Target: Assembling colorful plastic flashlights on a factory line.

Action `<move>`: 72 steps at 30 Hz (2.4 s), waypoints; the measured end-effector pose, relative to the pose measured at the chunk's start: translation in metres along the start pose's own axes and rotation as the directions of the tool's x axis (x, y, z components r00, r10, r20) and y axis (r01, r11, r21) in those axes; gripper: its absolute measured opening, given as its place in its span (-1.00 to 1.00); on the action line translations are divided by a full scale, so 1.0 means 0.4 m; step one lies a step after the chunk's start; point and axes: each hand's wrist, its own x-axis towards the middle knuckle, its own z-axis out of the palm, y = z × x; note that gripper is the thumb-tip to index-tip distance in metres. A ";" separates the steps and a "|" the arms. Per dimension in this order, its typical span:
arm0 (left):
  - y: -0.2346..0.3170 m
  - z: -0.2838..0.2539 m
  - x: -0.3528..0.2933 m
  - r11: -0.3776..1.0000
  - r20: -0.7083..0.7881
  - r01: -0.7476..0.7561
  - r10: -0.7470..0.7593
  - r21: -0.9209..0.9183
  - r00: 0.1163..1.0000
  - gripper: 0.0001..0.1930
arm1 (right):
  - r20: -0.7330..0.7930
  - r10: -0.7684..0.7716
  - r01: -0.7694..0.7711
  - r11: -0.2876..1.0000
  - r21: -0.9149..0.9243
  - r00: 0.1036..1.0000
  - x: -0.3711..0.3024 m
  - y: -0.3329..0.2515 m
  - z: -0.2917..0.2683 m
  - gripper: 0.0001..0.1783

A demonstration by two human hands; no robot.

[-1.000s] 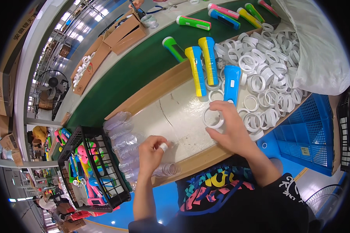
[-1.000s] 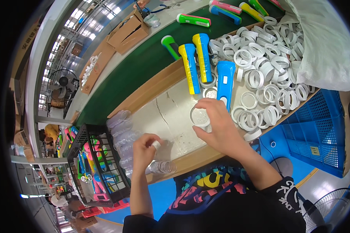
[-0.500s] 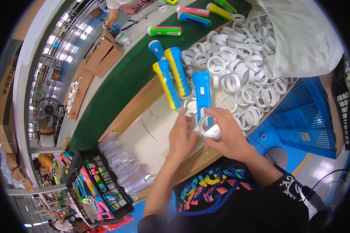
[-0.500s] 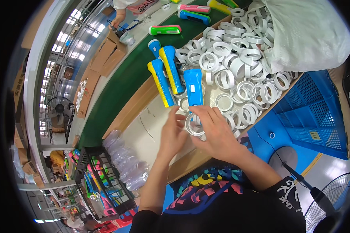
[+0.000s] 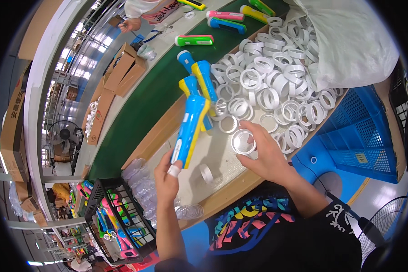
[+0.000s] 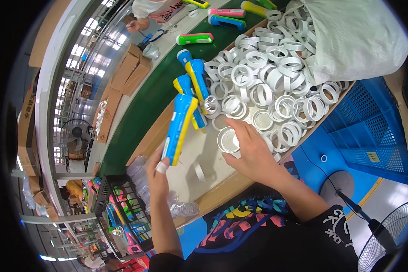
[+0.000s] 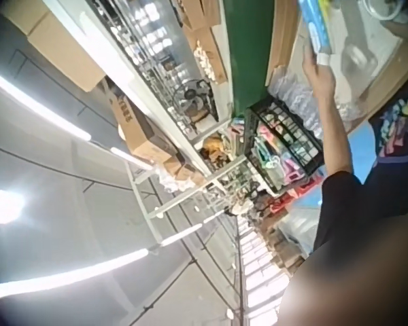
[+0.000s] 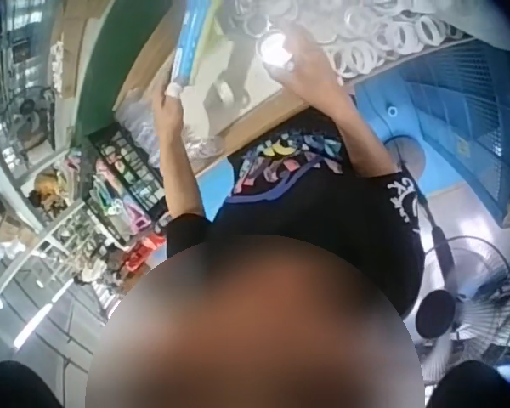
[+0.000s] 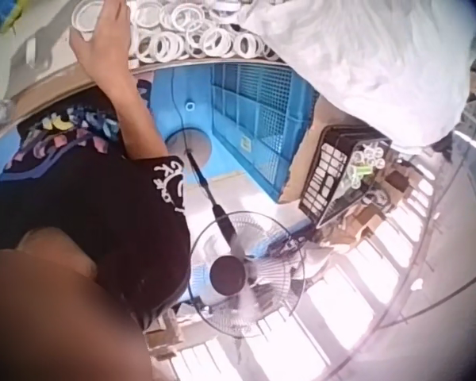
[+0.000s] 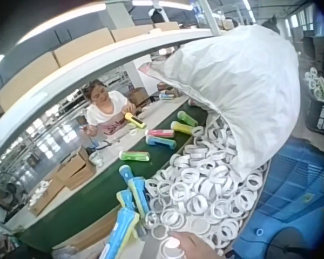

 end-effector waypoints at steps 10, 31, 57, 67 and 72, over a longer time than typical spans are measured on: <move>0.028 -0.177 -0.213 0.975 0.020 0.034 -0.030 -0.219 0.999 -0.42 | 0.124 -0.047 0.038 0.997 0.071 0.991 0.045 -0.030 0.125 -0.13; 0.068 -0.276 -0.250 0.898 -0.031 -0.281 0.309 0.339 0.951 -0.60 | 0.498 -0.258 0.280 0.959 0.032 0.828 0.069 -0.049 0.162 -0.40; 0.092 -0.219 -0.210 0.961 0.227 -0.155 0.102 0.230 0.969 -0.49 | 0.564 -0.421 0.349 0.907 0.236 0.711 0.082 -0.103 0.044 -0.19; 0.086 -0.138 -0.257 0.969 0.413 0.189 -0.108 -0.161 0.904 -0.42 | 0.147 -0.650 0.497 0.689 0.528 0.746 0.019 -0.103 0.135 -0.47; 0.104 -0.102 -0.177 0.222 0.547 -0.689 0.462 0.690 0.698 -0.54 | 0.647 0.329 -0.720 0.422 0.551 0.688 0.066 -0.047 0.204 -0.59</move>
